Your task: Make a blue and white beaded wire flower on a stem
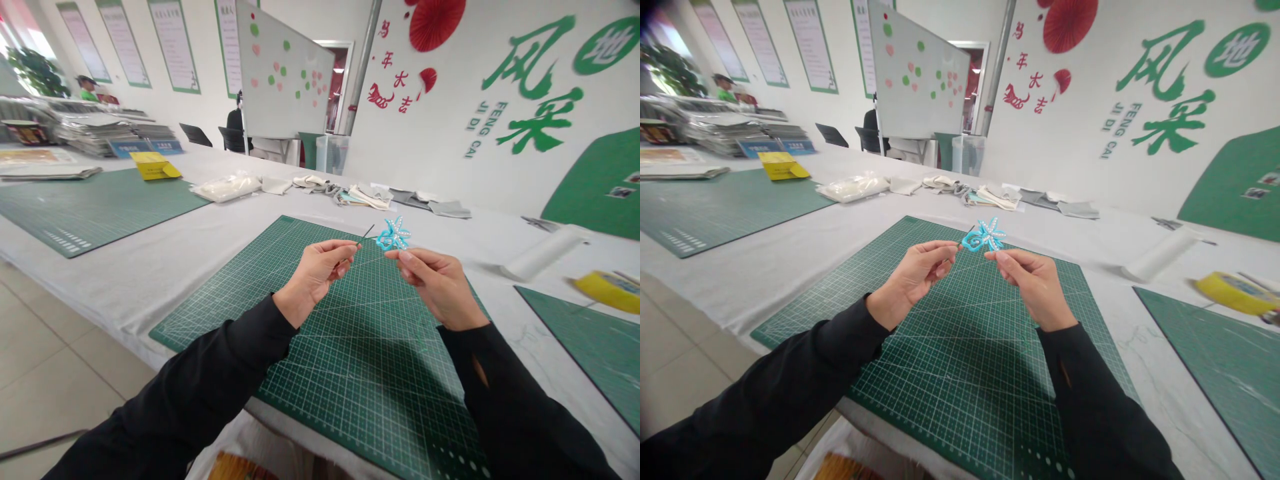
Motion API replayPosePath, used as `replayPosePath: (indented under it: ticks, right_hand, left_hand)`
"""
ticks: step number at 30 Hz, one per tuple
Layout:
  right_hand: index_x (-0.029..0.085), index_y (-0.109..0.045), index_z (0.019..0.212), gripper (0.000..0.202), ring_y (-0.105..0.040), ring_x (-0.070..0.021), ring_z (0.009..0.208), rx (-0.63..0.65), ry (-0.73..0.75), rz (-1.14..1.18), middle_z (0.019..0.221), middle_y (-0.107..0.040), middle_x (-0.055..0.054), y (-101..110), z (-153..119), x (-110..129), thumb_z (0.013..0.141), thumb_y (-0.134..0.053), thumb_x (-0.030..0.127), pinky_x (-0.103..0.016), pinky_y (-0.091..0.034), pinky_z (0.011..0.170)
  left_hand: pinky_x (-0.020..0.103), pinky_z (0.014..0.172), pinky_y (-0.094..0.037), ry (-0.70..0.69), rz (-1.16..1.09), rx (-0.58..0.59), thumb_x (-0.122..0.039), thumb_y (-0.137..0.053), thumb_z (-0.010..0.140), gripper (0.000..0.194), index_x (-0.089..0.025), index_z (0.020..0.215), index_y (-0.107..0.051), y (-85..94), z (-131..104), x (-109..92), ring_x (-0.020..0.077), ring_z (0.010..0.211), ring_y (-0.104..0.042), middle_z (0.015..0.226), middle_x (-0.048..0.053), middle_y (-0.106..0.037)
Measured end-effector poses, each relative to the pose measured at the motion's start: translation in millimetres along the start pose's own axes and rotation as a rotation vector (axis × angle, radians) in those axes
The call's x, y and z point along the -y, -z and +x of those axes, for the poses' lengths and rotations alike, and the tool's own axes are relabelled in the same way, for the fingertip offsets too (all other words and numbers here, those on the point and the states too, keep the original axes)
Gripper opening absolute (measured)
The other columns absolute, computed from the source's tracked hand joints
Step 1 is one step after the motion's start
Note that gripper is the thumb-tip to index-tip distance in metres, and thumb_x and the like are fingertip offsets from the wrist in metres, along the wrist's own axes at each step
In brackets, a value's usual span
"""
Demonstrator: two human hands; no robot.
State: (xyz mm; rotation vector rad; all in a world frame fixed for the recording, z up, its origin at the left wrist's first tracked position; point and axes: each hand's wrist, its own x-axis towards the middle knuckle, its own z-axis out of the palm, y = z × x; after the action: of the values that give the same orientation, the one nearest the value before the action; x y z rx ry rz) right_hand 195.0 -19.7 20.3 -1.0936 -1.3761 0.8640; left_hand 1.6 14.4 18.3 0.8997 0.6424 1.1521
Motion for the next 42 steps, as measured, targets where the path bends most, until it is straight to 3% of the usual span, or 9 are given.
replayPosePath:
  ticks: [4,10,14,21,25,29,37,42]
  right_hand:
    - [0.023,-0.078,0.076,0.019,-0.042,-0.0083,0.055,0.002,-0.048,0.084,0.057,-0.054,0.000,3,0,6,0.072,-0.074,0.041,-0.025,-0.026,0.049]
    - [0.023,-0.077,0.070,0.020,-0.044,-0.0094,0.053,0.134,-0.040,0.110,0.059,-0.062,-0.002,14,0,9,0.069,-0.076,0.043,-0.026,-0.034,0.049]
    - [0.025,-0.077,0.071,0.015,-0.056,-0.0133,0.063,0.247,0.044,-0.002,0.066,-0.068,-0.003,21,-4,20,0.074,-0.073,0.039,-0.028,-0.044,0.058]
    - [0.029,-0.078,0.082,0.013,-0.067,-0.0188,0.082,0.379,0.188,-0.358,0.082,-0.074,-0.004,21,-18,62,0.083,-0.066,0.033,-0.031,-0.054,0.071]
    - [0.032,-0.078,0.087,0.013,-0.069,-0.0198,0.084,0.340,0.282,-0.450,0.089,-0.076,-0.003,17,-26,79,0.082,-0.066,0.033,-0.032,-0.056,0.073]
    - [0.033,-0.077,0.088,0.013,-0.069,-0.0205,0.088,0.221,0.352,-0.447,0.091,-0.076,-0.002,12,-31,84,0.082,-0.066,0.034,-0.036,-0.056,0.080]
    - [0.033,-0.076,0.086,0.012,-0.067,-0.0188,0.085,0.015,0.343,-0.443,0.090,-0.075,-0.001,6,-33,81,0.084,-0.064,0.034,-0.032,-0.053,0.068]
    - [0.030,-0.078,0.082,0.010,-0.066,-0.0170,0.082,-0.078,0.338,-0.339,0.088,-0.075,-0.001,9,-31,79,0.081,-0.068,0.032,-0.033,-0.051,0.079]
  left_hand:
    - [0.017,0.042,-0.024,0.009,-0.005,-0.002,-0.010,-0.066,0.074,0.003,-0.009,0.076,-0.068,0.8,0,0,0.0017,0.041,-0.038,0.054,-0.003,-0.051]
    - [0.017,0.041,-0.023,0.021,-0.049,-0.017,-0.011,-0.065,0.075,0.003,-0.010,0.072,-0.067,3.3,2,1,0.0014,0.041,-0.037,0.056,-0.003,-0.051]
    - [0.017,0.041,-0.023,0.040,-0.051,-0.035,-0.010,-0.066,0.075,0.004,-0.009,0.071,-0.066,4.2,3,1,0.0012,0.042,-0.037,0.054,-0.004,-0.050]
    - [0.017,0.040,-0.023,0.054,0.040,-0.077,-0.010,-0.065,0.075,0.009,-0.010,0.066,-0.064,2.9,3,4,0.0020,0.040,-0.036,0.050,-0.005,-0.047]
    - [0.018,0.040,-0.023,0.053,0.091,-0.101,-0.008,-0.066,0.075,0.009,-0.010,0.066,-0.065,1.4,3,6,0.0025,0.039,-0.036,0.048,-0.004,-0.046]
    - [0.018,0.040,-0.022,0.075,0.158,-0.115,-0.006,-0.065,0.075,0.005,-0.008,0.072,-0.068,0.3,2,8,0.0028,0.039,-0.036,0.046,-0.004,-0.046]
    - [0.017,0.040,-0.021,0.148,0.279,0.014,-0.007,-0.063,0.076,0.006,-0.008,0.074,-0.070,-1.9,-3,10,0.0030,0.039,-0.036,0.045,-0.004,-0.046]
    - [0.017,0.038,-0.022,0.219,0.341,0.129,-0.006,-0.065,0.073,0.007,-0.009,0.068,-0.070,-2.9,-7,10,0.0027,0.037,-0.037,0.046,-0.003,-0.049]
